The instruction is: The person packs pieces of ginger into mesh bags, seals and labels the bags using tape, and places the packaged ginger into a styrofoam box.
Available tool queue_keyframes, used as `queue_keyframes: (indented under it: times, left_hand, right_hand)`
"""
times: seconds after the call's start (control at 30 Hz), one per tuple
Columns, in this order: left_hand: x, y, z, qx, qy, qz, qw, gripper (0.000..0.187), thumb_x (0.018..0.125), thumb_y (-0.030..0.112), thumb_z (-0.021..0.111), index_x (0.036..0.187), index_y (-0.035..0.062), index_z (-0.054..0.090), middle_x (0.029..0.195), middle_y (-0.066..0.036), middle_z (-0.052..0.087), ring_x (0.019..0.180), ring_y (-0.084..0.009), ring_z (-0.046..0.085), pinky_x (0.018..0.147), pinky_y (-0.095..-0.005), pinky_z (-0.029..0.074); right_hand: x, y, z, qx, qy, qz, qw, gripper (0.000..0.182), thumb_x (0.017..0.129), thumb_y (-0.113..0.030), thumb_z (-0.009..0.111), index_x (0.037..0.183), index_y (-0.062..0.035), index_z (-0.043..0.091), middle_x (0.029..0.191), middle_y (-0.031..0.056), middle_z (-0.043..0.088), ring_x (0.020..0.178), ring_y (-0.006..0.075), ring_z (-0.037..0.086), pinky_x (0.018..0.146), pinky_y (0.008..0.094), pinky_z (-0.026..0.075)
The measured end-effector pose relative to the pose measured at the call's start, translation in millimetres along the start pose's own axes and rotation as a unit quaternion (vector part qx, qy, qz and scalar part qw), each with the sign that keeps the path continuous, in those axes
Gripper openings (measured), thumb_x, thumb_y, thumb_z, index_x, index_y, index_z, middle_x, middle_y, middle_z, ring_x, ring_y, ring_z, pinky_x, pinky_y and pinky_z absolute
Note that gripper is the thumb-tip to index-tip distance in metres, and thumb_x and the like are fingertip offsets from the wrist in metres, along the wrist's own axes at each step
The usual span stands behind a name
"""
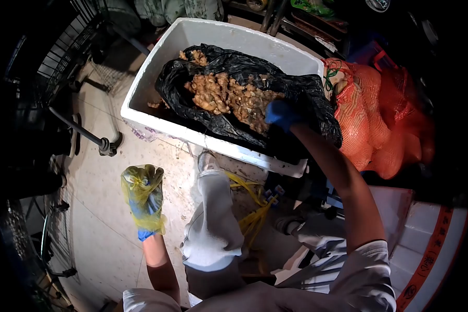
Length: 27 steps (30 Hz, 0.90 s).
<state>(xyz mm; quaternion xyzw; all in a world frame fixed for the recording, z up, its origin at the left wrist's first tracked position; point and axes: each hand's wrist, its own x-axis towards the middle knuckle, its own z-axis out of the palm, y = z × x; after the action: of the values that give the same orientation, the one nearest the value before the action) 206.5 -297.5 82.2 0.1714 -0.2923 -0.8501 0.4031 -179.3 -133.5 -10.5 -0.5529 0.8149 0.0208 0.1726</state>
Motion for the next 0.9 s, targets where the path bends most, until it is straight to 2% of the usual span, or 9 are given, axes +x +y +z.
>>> queue_keyframes:
  times: [0.03, 0.1, 0.23, 0.47, 0.6, 0.67, 0.77, 0.83, 0.9]
  left_hand:
    - [1.7, -2.4, 0.8, -0.019, -0.020, -0.003, 1.000, 0.033, 0.073, 0.019, 0.062, 0.101, 0.0082, 0.048, 0.096, -0.007, 0.053, 0.091, -0.0241, 0.050, 0.085, -0.0457, 0.037]
    - [3.6, -8.2, 6.6, -0.014, -0.020, 0.000, 1.000, 0.033, 0.073, 0.018, 0.061, 0.102, 0.0086, 0.049, 0.097, -0.007, 0.054, 0.093, -0.0247, 0.050, 0.086, -0.0463, 0.037]
    - [4.0, -18.6, 7.0, -0.042, -0.006, -0.013, 0.999, 0.035, 0.074, 0.017, 0.060, 0.106, 0.0097, 0.049, 0.102, -0.008, 0.054, 0.096, -0.0258, 0.050, 0.088, -0.0474, 0.035]
    - [1.9, -31.0, 5.8, -0.049, 0.011, -0.039, 0.998, 0.036, 0.074, 0.014, 0.058, 0.108, 0.0083, 0.047, 0.103, -0.011, 0.053, 0.093, -0.0277, 0.052, 0.088, -0.0477, 0.036]
    - [0.1, -32.1, 3.4, -0.055, 0.027, -0.046, 0.997, 0.037, 0.074, 0.012, 0.059, 0.108, 0.0079, 0.046, 0.103, -0.013, 0.053, 0.093, -0.0276, 0.052, 0.088, -0.0472, 0.037]
    - [0.4, -33.8, 4.0, -0.050, 0.015, -0.042, 0.998, 0.035, 0.074, 0.012, 0.058, 0.108, 0.0078, 0.047, 0.102, -0.012, 0.053, 0.094, -0.0275, 0.052, 0.088, -0.0469, 0.037]
    - [3.1, -36.6, 17.4, -0.040, 0.001, -0.049, 0.998, 0.028, 0.075, 0.014, 0.058, 0.100, 0.0069, 0.049, 0.096, -0.010, 0.054, 0.091, -0.0254, 0.051, 0.086, -0.0447, 0.038]
    - [11.1, -44.0, 20.9, -0.039, -0.007, -0.056, 0.998, 0.021, 0.076, 0.016, 0.058, 0.094, 0.0062, 0.051, 0.090, -0.008, 0.055, 0.089, -0.0234, 0.051, 0.084, -0.0428, 0.040]
    - [21.8, -56.9, 15.3, -0.069, -0.063, -0.067, 0.993, 0.035, 0.073, 0.013, 0.060, 0.106, 0.0079, 0.049, 0.102, -0.008, 0.054, 0.096, -0.0251, 0.051, 0.089, -0.0443, 0.036]
  right_hand:
    - [5.5, -8.0, 6.1, 0.004, 0.000, -0.001, 1.000, 0.024, 0.065, -0.022, 0.056, 0.078, -0.0026, 0.061, 0.078, 0.0155, 0.059, 0.073, 0.0283, 0.058, 0.063, 0.0353, 0.047]
    - [14.2, -21.5, 16.3, -0.031, -0.043, 0.201, 0.978, 0.023, 0.069, -0.020, 0.052, 0.083, -0.0038, 0.062, 0.080, 0.0135, 0.060, 0.074, 0.0270, 0.058, 0.066, 0.0349, 0.047]
    - [30.1, -16.3, 56.8, -0.161, 0.033, 0.160, 0.973, 0.018, 0.066, -0.016, 0.056, 0.075, -0.0029, 0.062, 0.076, 0.0150, 0.059, 0.077, 0.0235, 0.057, 0.071, 0.0326, 0.045]
    - [15.4, -18.0, 53.3, 0.067, -0.019, 0.170, 0.983, 0.019, 0.066, -0.017, 0.057, 0.077, -0.0018, 0.060, 0.079, 0.0179, 0.058, 0.079, 0.0296, 0.055, 0.070, 0.0333, 0.045]
    - [22.1, -18.8, 35.7, 0.077, -0.037, 0.138, 0.987, 0.023, 0.065, -0.020, 0.060, 0.080, -0.0025, 0.059, 0.080, 0.0171, 0.058, 0.079, 0.0300, 0.055, 0.069, 0.0345, 0.045]
    - [26.6, -6.2, 3.2, 0.202, 0.094, 0.047, 0.974, 0.026, 0.062, -0.019, 0.061, 0.081, -0.0029, 0.058, 0.081, 0.0169, 0.058, 0.079, 0.0302, 0.055, 0.070, 0.0362, 0.044]
    - [28.3, 35.3, -37.9, -0.038, 0.236, 0.118, 0.964, 0.027, 0.065, -0.015, 0.054, 0.091, -0.0042, 0.055, 0.090, 0.0168, 0.055, 0.087, 0.0289, 0.052, 0.072, 0.0380, 0.042]
    - [29.5, 55.8, -60.8, -0.089, 0.130, 0.157, 0.975, 0.028, 0.068, -0.014, 0.050, 0.093, -0.0026, 0.052, 0.095, 0.0171, 0.054, 0.092, 0.0289, 0.050, 0.074, 0.0380, 0.042]
    - [35.1, 71.3, -63.5, -0.084, 0.056, 0.192, 0.976, 0.028, 0.068, -0.014, 0.050, 0.092, -0.0016, 0.053, 0.092, 0.0190, 0.055, 0.090, 0.0305, 0.051, 0.074, 0.0381, 0.042]
